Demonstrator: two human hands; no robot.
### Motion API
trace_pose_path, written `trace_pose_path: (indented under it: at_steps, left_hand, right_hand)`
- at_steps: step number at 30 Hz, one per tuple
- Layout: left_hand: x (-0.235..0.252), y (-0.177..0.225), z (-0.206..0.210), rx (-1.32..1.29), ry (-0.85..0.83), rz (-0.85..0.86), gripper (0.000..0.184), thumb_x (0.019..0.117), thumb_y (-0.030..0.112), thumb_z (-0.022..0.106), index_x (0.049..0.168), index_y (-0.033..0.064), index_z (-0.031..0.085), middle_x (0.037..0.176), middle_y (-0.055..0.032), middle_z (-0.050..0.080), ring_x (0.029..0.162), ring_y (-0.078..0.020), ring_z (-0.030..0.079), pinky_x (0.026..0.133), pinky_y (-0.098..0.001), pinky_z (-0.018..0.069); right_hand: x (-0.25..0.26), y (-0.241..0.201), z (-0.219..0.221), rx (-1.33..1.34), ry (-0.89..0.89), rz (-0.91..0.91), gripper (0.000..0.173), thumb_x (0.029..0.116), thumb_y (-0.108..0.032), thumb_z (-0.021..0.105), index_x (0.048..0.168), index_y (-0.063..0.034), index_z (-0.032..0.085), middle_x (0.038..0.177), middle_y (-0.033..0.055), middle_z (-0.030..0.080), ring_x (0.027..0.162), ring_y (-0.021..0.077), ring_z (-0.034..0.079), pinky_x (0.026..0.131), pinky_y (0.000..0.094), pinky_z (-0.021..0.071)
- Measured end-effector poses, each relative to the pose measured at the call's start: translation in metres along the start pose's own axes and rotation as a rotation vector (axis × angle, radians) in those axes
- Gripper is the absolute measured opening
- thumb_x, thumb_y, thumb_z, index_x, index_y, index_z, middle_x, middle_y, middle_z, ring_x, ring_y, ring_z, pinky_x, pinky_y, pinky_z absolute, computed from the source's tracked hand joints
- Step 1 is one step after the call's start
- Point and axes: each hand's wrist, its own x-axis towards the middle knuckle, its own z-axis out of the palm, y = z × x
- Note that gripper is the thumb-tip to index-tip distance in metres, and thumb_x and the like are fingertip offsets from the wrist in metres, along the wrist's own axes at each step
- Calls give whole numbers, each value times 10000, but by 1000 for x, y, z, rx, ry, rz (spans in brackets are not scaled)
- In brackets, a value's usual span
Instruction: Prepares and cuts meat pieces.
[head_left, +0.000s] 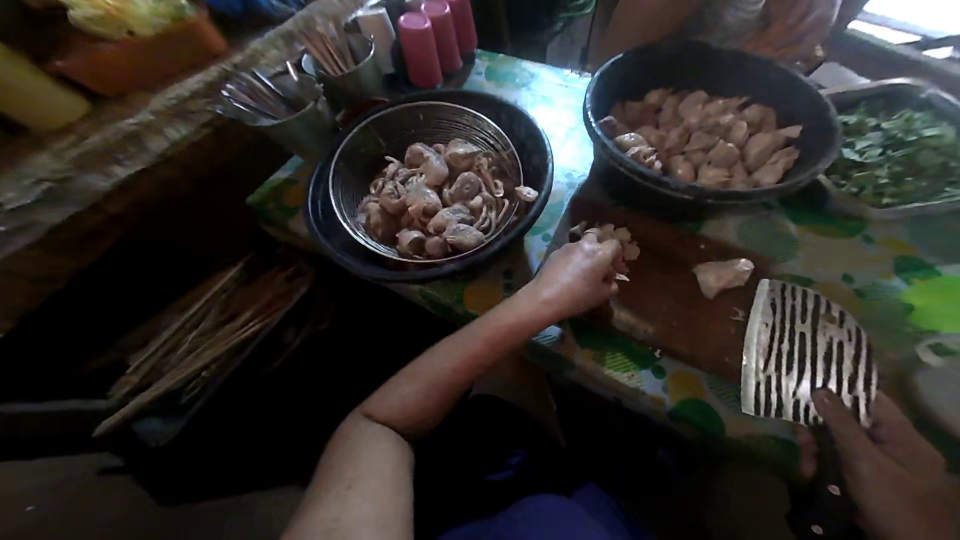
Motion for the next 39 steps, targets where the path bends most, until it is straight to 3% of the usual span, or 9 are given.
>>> trace_pose_path:
  at_steps: [3, 7, 10, 14, 20, 25, 33, 37, 39]
  left_hand:
    - [14, -4, 22, 7, -6, -64, 330, 1003, 173, 658, 1303, 38, 634, 1328, -245, 578, 1096, -386, 664, 917, -535, 556]
    - [0, 2, 12, 71, 113, 4, 350, 995, 280, 693, 1276, 71, 678, 1242, -256, 629, 994, -395, 690, 842, -546, 565]
    - [-8, -8, -13, 231, 321, 17, 240, 1014, 152, 634, 1226, 67, 707, 1205, -229, 647, 939, -383, 708, 776, -537, 594]
    - [-17, -26, -69, 359, 432, -133, 263, 1013, 65, 568, 1246, 74, 691, 1256, -223, 651, 1046, -424, 686, 834, -601, 555]
    - [-6, -67, -117, 475, 47, -110, 269, 967, 88, 676, 1227, 21, 674, 1258, -221, 647, 1177, -404, 631, 985, -607, 496]
    - [-2, -66, -125, 527, -59, -66, 163, 1011, 123, 620, 1091, 15, 712, 1058, -186, 708, 1054, -372, 673, 931, -578, 512]
    - [-14, -58, -110, 390, 92, -6, 281, 974, 85, 654, 1252, 39, 657, 1148, -207, 679, 1088, -383, 662, 938, -576, 525]
    - [-4, -55, -106, 453, 33, -18, 191, 1033, 61, 550, 1104, -22, 707, 1128, -221, 675, 1119, -389, 649, 975, -550, 505]
    - [-1, -54, -116, 413, 84, 96, 196, 1038, 94, 563, 1018, -33, 712, 1029, -207, 692, 1032, -357, 669, 933, -513, 518]
  right_hand:
    - [-3, -2, -2, 3, 19, 14, 167, 1072, -135, 451, 1183, -19, 494, 633, -73, 558, 411, 22, 539, 393, 213, 510]
    - [-4, -4, -4, -34, 20, 17, 214, 1073, -148, 453, 1210, 13, 481, 659, -62, 549, 432, 18, 542, 418, 217, 520]
    - [-3, -2, -5, -45, 10, -7, 221, 1070, -163, 459, 1201, 13, 483, 657, -68, 558, 440, 13, 551, 425, 214, 524]
    - [-1, 0, -5, -33, 16, -17, 196, 1064, -158, 463, 1175, 1, 491, 659, -73, 559, 437, 18, 550, 420, 216, 523]
    - [-1, -1, -4, -45, 24, 21, 226, 1070, -162, 462, 1209, 15, 483, 668, -60, 559, 435, 21, 549, 415, 214, 518]
    - [0, -4, -1, -36, 37, 11, 243, 1071, -148, 453, 1226, 38, 475, 676, -52, 552, 434, 18, 545, 414, 214, 520]
    - [1, -4, 0, 4, 17, 15, 171, 1079, -144, 433, 1169, -6, 476, 638, -70, 556, 418, 31, 550, 402, 223, 525]
    - [1, -2, -2, 4, 21, 11, 167, 1076, -144, 432, 1163, -8, 476, 635, -75, 556, 417, 29, 550, 408, 228, 530]
    - [0, -5, 1, -13, 24, 14, 211, 1076, -135, 427, 1204, 27, 465, 655, -68, 550, 423, 19, 541, 417, 217, 525]
